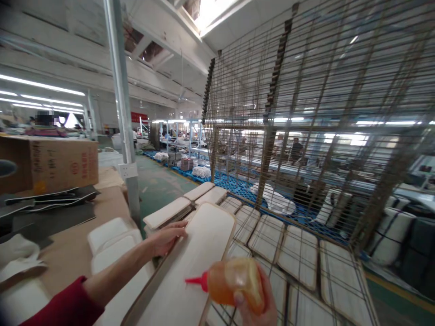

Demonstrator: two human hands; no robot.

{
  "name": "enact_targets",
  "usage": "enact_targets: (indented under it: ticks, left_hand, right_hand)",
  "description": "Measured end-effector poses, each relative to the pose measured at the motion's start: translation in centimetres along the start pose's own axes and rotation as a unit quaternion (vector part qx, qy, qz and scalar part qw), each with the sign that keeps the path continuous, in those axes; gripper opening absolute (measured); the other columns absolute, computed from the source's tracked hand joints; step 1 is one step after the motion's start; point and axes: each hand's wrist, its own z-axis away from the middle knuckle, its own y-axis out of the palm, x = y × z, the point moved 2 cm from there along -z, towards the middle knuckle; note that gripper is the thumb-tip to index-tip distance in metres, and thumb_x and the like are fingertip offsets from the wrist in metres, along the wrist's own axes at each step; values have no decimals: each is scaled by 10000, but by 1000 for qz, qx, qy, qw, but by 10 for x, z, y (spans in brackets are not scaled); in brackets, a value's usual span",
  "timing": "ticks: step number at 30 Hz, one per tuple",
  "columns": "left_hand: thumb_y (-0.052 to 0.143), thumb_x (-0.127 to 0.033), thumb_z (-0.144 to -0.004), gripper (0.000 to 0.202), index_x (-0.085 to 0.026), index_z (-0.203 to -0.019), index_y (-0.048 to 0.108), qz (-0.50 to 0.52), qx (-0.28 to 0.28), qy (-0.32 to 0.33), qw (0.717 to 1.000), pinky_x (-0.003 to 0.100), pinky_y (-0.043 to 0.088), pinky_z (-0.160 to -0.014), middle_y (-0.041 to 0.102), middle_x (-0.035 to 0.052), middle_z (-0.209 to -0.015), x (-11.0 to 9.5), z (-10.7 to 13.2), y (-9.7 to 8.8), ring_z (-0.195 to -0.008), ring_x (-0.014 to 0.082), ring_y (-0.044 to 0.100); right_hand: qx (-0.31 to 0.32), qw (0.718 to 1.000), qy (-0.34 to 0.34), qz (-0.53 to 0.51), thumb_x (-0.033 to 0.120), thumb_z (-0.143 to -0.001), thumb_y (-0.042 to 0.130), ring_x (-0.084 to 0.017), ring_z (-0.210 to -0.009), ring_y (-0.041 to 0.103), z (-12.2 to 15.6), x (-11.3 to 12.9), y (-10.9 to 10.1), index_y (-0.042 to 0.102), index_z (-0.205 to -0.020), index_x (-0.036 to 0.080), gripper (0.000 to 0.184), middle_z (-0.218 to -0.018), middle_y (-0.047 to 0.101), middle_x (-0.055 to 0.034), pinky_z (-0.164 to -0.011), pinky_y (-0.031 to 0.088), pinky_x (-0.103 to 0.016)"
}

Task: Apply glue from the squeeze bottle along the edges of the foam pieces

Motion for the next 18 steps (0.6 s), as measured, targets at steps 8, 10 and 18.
enact_targets:
  ticks: [8, 10, 18]
  left_hand:
    - [599, -116, -493, 338, -176, -825, 629, -8, 64, 2, 998, 277, 522, -622, 683, 3, -670, 18, -13, 69, -645, 184, 665]
    - [590, -111, -481, 341, -172, -815, 622, -16, 55, -3, 998, 264, 512, -592, 677, 0, -651, 25, -21, 77, -619, 176, 655]
    - [592, -111, -475, 443, -166, -914, 620, -17, 46, -17, 999, 271, 522, -603, 692, 2, -683, 41, -30, 111, -623, 178, 661]
  right_hand:
    - [-31, 999, -27, 12, 438, -581, 832, -161, -838, 582, -69, 13, -31, 538, -1206, 195, 732, -1015, 621, -30, -756, 470, -247]
    - [-9, 1000, 1, 14, 482, -541, 831, -199, -830, 604, -50, 3, -44, 548, -1178, 169, 764, -996, 647, -60, -720, 500, -279]
    - [-69, 997, -8, 19, 434, -516, 860, -171, -842, 597, -74, 29, -89, 551, -1176, 177, 772, -1030, 633, -47, -726, 496, -232]
